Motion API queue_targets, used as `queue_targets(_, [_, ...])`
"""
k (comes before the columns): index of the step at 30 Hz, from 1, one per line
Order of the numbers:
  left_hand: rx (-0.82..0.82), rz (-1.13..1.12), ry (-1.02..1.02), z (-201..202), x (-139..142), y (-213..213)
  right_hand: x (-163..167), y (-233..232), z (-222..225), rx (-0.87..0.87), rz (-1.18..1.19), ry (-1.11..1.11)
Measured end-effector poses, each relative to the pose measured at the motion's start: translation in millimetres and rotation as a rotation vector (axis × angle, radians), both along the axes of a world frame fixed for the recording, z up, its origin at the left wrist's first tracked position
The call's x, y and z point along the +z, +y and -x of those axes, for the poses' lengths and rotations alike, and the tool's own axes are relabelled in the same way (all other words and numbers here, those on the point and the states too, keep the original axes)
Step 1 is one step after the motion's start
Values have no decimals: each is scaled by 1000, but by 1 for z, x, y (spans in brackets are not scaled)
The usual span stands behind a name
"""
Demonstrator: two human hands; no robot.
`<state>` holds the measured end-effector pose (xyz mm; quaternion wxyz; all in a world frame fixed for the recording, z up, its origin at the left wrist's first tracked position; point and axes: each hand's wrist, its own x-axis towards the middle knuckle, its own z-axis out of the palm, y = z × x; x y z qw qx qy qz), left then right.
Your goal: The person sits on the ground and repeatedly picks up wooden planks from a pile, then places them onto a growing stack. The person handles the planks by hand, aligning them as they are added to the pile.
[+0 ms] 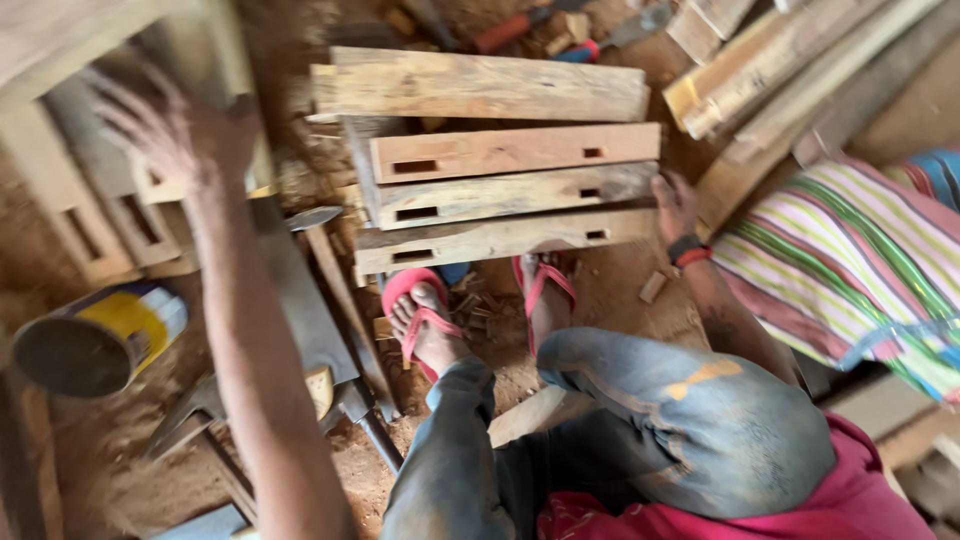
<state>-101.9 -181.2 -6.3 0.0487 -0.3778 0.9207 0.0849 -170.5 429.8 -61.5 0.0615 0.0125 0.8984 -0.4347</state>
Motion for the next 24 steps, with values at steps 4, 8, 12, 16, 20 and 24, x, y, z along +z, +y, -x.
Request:
queue_targets(4, [-100,127,64,-29,-24,19,7,-12,-9,-34,116,-29])
queue_targets(8, [-324,49,667,-101,-42,108,9,-22,-21,-123,178,-41])
queue_targets(12, [-260,-289,542,-170,-51,187,1,-21,-26,-185,138,-91])
queue_targets(16, [-149,-578,628,-173,-73,191,-6,-7,-27,-130,55,-8])
queue_targets(20, [-370,-235,424,-160,-81,179,-8,2,-19,-43,-3,5])
queue_targets(24, [-436,-277,308,-138,-77,180,-10,0,1,98,38,177])
